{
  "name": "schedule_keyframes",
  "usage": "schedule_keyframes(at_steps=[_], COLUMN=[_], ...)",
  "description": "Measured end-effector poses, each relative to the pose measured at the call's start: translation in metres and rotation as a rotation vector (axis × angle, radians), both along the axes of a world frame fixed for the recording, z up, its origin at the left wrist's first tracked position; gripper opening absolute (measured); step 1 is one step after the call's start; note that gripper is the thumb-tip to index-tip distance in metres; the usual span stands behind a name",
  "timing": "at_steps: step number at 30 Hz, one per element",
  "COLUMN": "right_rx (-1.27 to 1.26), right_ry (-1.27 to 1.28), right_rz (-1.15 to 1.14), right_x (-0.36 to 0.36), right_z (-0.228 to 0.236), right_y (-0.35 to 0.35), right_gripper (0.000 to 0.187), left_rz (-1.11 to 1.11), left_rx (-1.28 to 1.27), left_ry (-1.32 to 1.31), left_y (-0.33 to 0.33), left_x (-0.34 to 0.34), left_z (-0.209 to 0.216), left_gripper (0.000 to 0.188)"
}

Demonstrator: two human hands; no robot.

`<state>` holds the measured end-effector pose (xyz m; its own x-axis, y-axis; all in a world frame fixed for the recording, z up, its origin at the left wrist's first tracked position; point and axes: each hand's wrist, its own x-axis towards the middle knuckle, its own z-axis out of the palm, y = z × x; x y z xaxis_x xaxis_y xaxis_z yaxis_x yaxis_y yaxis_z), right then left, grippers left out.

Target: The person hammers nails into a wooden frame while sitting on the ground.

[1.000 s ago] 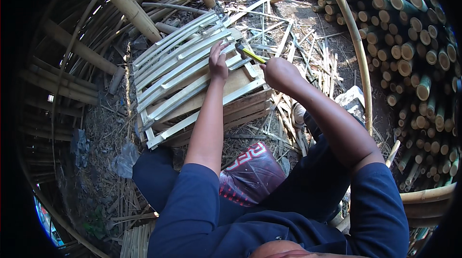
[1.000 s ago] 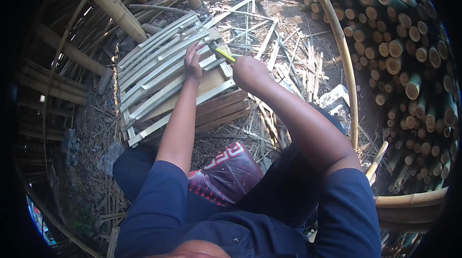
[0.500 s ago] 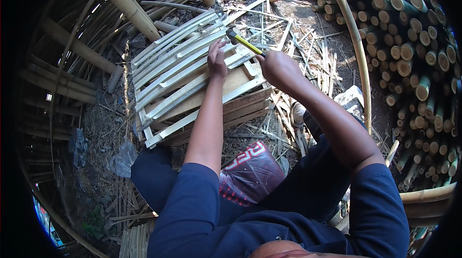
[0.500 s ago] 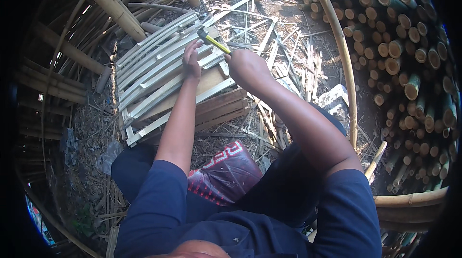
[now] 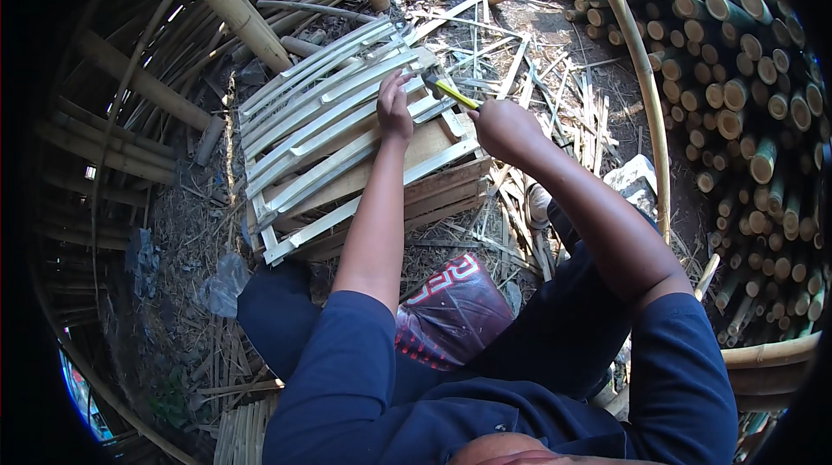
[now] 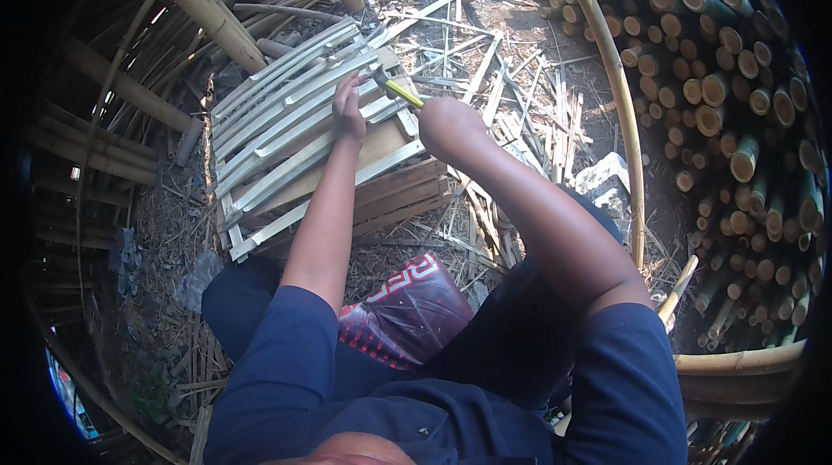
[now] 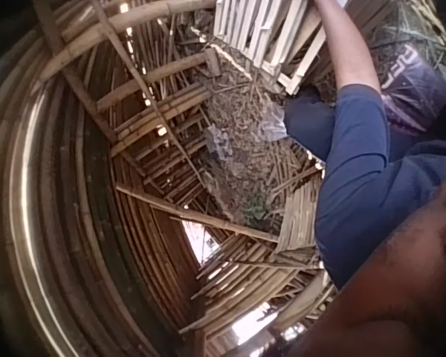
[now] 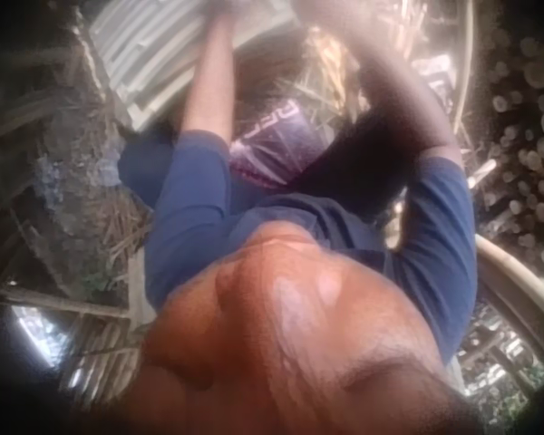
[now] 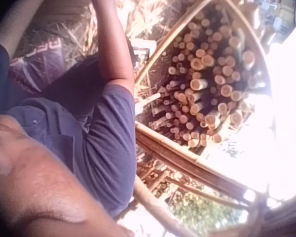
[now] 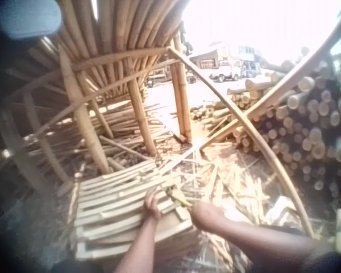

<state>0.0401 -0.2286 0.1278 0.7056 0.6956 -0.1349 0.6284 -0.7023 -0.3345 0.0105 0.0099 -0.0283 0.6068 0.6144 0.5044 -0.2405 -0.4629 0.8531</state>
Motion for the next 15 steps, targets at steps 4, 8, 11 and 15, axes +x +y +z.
schedule_keyframes(at_steps=[4, 8, 11, 15], right_rx=[0.03, 0.139, 0.011, 0.064], right_ry=[0.014, 0.014, 0.001, 0.007], right_rz=[0.019, -0.096, -0.003, 0.003], right_x=[-0.003, -0.013, -0.002, -0.011], right_z=[0.011, 0.03, 0.003, 0.018], right_y=[-0.003, 0.004, -0.004, -0.007], right_gripper=[0.042, 0.044, 0.045, 0.046], left_rz=[0.009, 0.029, 0.053, 0.076], left_rx=[-0.009, 0.051, 0.084, 0.101], left_ry=[0.024, 0.009, -0.02, -0.012], left_y=[0.0, 0.003, 0.001, 0.003], left_x=[-0.006, -0.005, 0.003, -0.004], left_z=[0.002, 0.0, -0.003, -0.004], left_gripper=[0.046, 0.045, 0.042, 0.042])
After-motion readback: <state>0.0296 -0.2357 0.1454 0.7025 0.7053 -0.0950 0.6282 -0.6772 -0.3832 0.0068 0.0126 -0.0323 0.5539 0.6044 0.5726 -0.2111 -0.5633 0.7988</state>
